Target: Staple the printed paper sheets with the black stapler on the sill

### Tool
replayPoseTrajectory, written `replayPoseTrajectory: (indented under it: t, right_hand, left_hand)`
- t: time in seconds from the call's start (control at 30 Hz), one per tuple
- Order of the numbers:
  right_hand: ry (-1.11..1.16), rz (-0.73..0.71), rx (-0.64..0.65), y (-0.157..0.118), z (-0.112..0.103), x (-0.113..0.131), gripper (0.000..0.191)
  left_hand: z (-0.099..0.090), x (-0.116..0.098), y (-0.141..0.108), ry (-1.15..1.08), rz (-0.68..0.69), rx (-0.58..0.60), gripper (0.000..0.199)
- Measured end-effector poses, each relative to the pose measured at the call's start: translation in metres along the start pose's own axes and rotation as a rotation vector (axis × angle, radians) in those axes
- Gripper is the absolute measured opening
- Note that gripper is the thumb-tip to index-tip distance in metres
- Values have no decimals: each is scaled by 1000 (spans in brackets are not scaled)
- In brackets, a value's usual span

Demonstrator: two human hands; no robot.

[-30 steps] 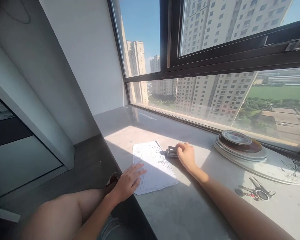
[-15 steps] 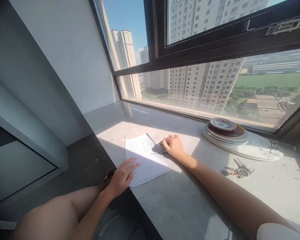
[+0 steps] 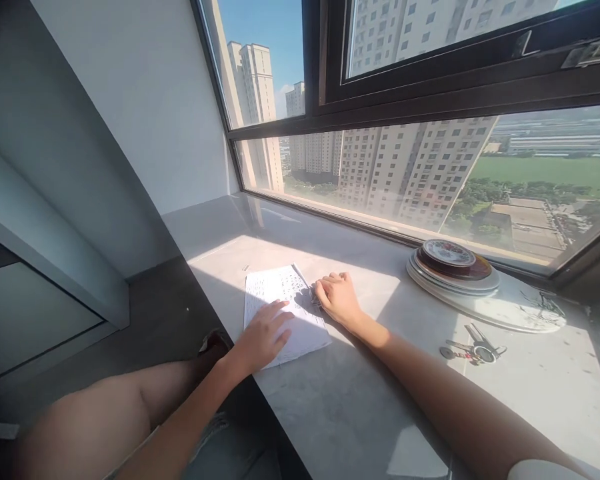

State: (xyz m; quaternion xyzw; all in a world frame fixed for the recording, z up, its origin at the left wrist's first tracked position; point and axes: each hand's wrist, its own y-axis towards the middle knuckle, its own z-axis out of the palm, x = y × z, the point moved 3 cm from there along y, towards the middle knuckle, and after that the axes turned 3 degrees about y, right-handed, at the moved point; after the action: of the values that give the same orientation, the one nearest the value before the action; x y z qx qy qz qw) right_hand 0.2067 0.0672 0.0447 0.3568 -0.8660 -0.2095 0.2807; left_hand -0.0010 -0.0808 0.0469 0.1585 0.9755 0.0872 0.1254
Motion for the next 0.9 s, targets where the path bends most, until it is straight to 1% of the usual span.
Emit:
replayPoseTrajectory:
  t: [0.07,0.13,0.27,0.37,0.5,0.63,0.9]
  right_hand:
    - [-29,-26,18,0,-2,5,48]
    - [-51,-62,45,-1,-2,9,47]
    - [-99,-86,96,-4,3,13,43]
    - [-125,-90,78,-5,7,13,42]
    - [-109,-90,46,-6,8,13,43]
    - [-84,-66,47,-6,7,12,44]
    - [-77,-9,42,-6,8,8,48]
  left_hand:
    - [10,-11,5,-22,48,19,44]
    - [18,-16,7,-37,79,31,48]
    - [27,-15,6,-48,83,23,47]
    - [29,-14,6,-35,61,5,48]
    - [29,-15,8,-22,65,32,49]
    - [29,-15,8,-30,70,37,49]
    - [33,-5,9,-23,107,-9,47]
